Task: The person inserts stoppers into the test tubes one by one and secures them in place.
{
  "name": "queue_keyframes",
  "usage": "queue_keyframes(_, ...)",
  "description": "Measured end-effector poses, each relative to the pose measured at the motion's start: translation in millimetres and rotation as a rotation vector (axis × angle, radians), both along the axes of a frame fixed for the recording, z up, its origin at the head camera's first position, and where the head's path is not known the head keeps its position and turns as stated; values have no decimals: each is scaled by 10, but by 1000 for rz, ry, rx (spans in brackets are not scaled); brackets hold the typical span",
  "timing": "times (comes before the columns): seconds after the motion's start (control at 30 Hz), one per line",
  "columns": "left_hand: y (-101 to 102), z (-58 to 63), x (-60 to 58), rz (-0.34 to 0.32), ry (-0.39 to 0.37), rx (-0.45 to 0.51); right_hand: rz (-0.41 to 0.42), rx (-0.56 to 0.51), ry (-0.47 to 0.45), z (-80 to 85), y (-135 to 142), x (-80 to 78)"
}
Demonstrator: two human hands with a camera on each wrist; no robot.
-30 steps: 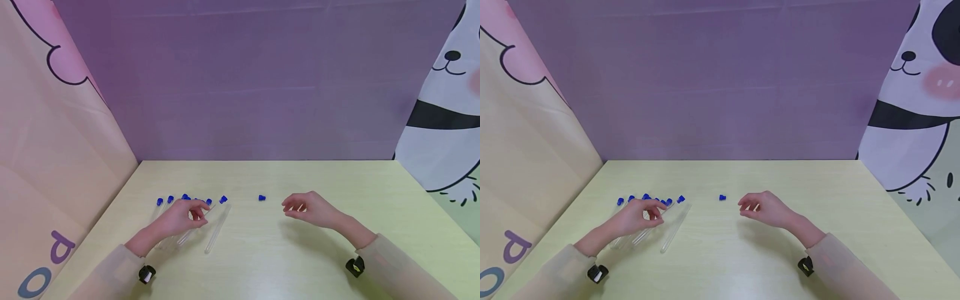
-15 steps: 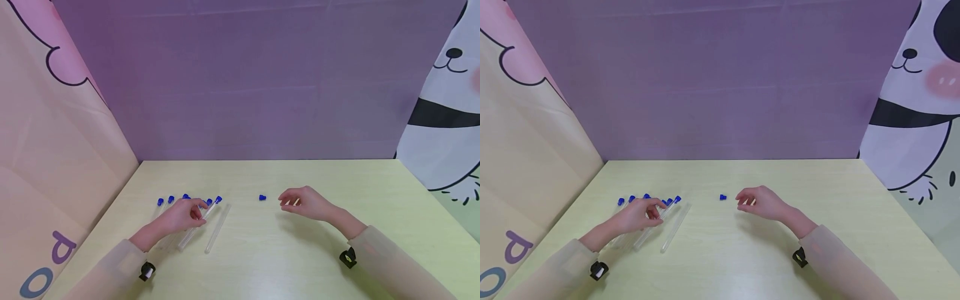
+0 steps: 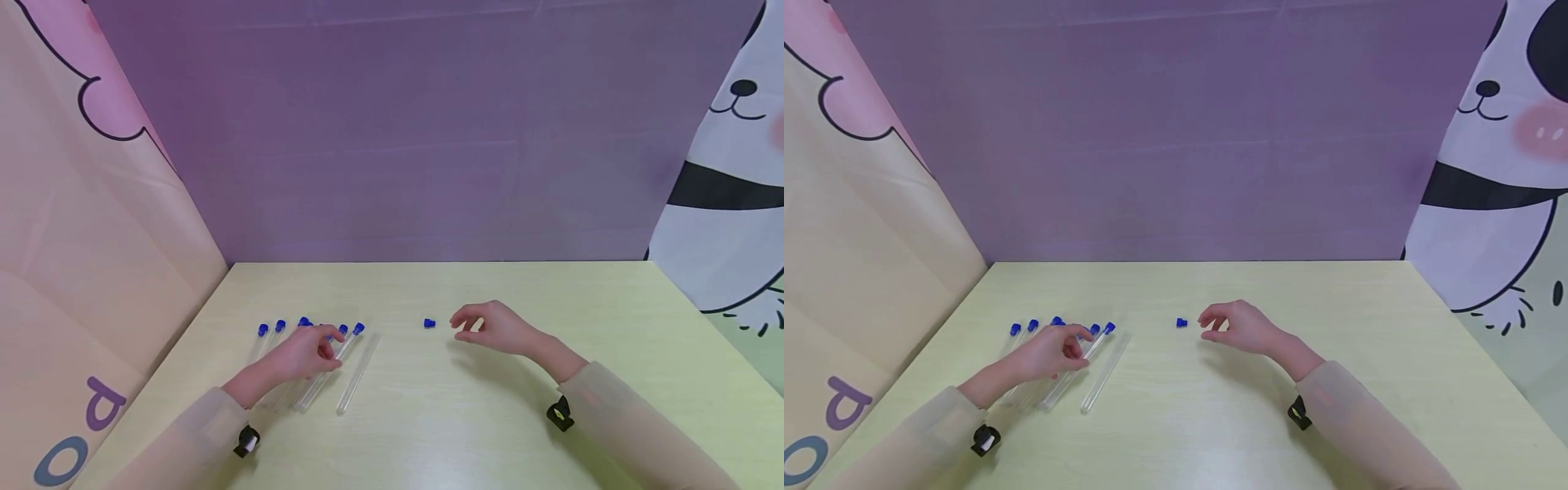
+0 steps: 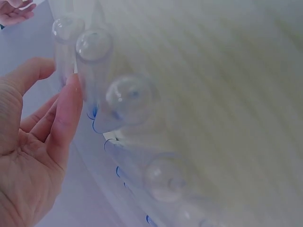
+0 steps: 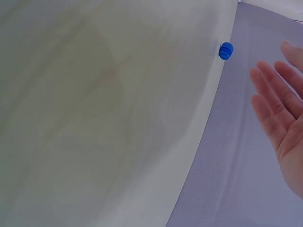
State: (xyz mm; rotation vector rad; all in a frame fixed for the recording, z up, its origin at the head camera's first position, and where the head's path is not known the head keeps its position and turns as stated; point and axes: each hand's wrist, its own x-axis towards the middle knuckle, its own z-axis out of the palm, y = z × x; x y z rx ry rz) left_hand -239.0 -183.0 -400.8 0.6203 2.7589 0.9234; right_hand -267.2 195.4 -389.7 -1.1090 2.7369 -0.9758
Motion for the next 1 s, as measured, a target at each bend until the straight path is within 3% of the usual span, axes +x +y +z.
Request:
queue_keyframes(0.47, 49, -50, -22, -36, 6, -13, -12, 10, -8, -55, -45, -135)
queue_keyframes(1.0, -17, -12, -26, -67, 53, 4, -20, 1, -13, -82, -110, -296)
